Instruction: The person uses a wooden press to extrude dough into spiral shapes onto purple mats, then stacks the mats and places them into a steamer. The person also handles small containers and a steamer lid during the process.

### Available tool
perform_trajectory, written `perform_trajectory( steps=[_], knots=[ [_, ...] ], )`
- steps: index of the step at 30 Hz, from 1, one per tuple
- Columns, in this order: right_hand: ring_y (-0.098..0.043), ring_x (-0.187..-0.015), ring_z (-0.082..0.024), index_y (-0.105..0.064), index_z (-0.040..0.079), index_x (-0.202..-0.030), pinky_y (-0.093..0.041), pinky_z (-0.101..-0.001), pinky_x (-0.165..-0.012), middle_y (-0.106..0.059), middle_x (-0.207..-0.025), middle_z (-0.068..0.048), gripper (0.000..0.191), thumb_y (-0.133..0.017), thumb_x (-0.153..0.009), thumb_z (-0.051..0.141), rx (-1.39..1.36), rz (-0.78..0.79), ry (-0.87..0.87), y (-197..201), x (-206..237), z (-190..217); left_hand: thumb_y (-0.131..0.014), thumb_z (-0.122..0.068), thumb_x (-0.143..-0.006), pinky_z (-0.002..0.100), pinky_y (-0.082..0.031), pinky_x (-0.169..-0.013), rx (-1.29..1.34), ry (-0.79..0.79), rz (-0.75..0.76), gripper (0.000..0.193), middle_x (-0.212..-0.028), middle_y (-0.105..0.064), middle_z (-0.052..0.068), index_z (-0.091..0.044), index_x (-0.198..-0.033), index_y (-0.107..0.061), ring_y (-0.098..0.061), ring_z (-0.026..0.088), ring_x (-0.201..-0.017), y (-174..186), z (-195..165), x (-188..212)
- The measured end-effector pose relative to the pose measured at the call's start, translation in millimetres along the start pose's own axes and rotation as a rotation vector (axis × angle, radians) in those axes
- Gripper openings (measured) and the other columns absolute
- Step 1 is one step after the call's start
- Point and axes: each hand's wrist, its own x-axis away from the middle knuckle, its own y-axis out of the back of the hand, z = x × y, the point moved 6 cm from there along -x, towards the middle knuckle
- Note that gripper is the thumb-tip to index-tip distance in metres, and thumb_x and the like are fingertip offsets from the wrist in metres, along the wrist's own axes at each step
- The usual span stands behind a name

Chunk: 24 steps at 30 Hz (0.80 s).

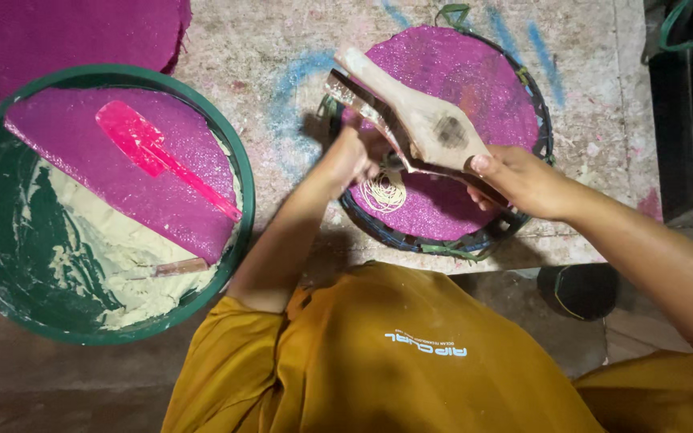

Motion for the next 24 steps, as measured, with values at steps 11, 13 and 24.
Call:
perform_trajectory(
  steps=[11, 13, 24],
  knots=[
    [-0.066, -0.068, -0.017, -0.064, 0.001, -0.099, -0.052, -0.0318, -0.062, -0.067, -0.078, -0.008, 0.073, -0.037, -0.1, 0.069, -0.247, -0.253, 0.113, 10.2, 12.9, -61.1, -0.052, -0.028, -0.105, 0.025, -0.055, -0.063, -1.331, -0.346, -0.176, 0.064, -0.118, -0.079, -0.004, -0.032, -0.166, -0.032, -0.067, 0.008, -0.069, 6.1, 42.9, 81.4],
    [-0.066, -0.07, -0.019, -0.064, -0.001, -0.101, -0.053, -0.0327, -0.064, -0.067, -0.081, -0.01, 0.078, -0.037, -0.099, 0.072, -0.336, -0.273, 0.104, 9.8, 17.8, -71.0, -0.058, -0.037, -0.108, 0.028, -0.056, -0.088, -1.386, -0.476, -0.251, 0.06, -0.129, -0.072, 0.0, -0.031, -0.164, -0.037, -0.068, 0.013, -0.099, 4.6, 42.1, 82.9],
    [-0.064, -0.093, -0.017, -0.049, -0.004, -0.141, -0.053, -0.032, -0.082, -0.066, -0.112, -0.01, 0.093, -0.039, -0.098, 0.078, -0.547, -0.33, 0.284, -0.5, 46.9, -56.2, -0.068, -0.047, -0.098, 0.044, -0.036, -0.111, -1.338, -0.394, -0.013, 0.071, -0.138, -0.06, 0.005, -0.025, -0.159, -0.038, -0.055, 0.021, -0.131, -50.3, 38.7, 73.2]
  ],
)
